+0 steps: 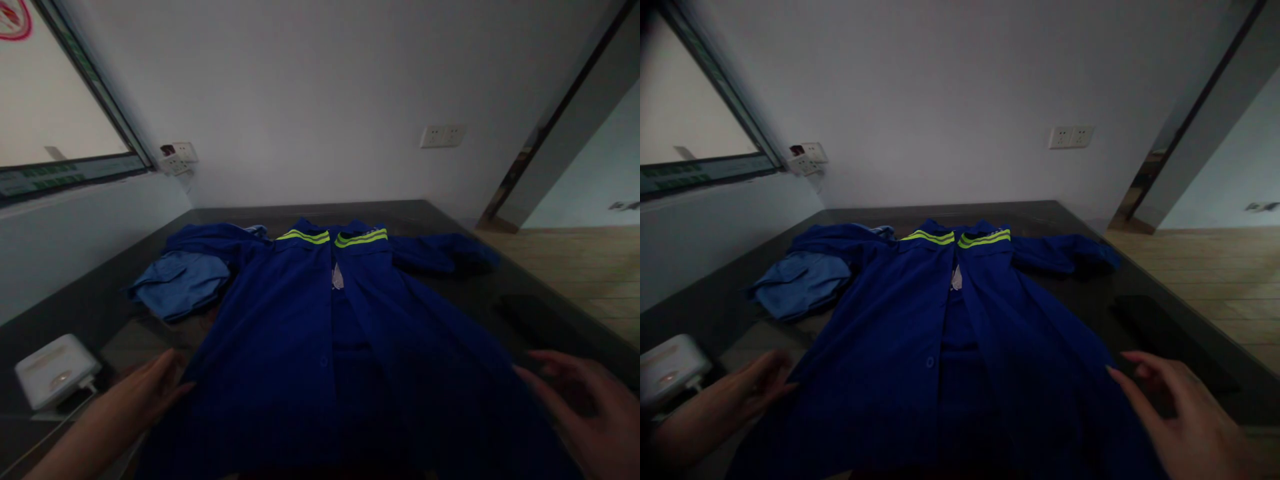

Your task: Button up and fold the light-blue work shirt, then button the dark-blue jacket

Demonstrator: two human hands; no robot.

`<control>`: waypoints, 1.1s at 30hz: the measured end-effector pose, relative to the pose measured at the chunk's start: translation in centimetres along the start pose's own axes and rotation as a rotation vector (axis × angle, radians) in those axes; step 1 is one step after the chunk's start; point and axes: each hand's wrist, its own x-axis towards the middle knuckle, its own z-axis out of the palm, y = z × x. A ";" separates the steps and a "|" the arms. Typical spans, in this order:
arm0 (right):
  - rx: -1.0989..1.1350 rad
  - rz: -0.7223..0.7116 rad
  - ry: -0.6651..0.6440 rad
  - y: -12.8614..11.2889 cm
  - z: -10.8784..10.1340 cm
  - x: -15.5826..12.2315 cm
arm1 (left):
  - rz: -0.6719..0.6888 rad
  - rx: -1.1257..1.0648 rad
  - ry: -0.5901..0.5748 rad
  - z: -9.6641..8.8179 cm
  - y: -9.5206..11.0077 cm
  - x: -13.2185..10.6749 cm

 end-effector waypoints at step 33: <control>0.608 -0.241 -0.574 -19.0 10.1 -1.6 | 0.835 -0.245 -0.184 6.6 15.0 7.2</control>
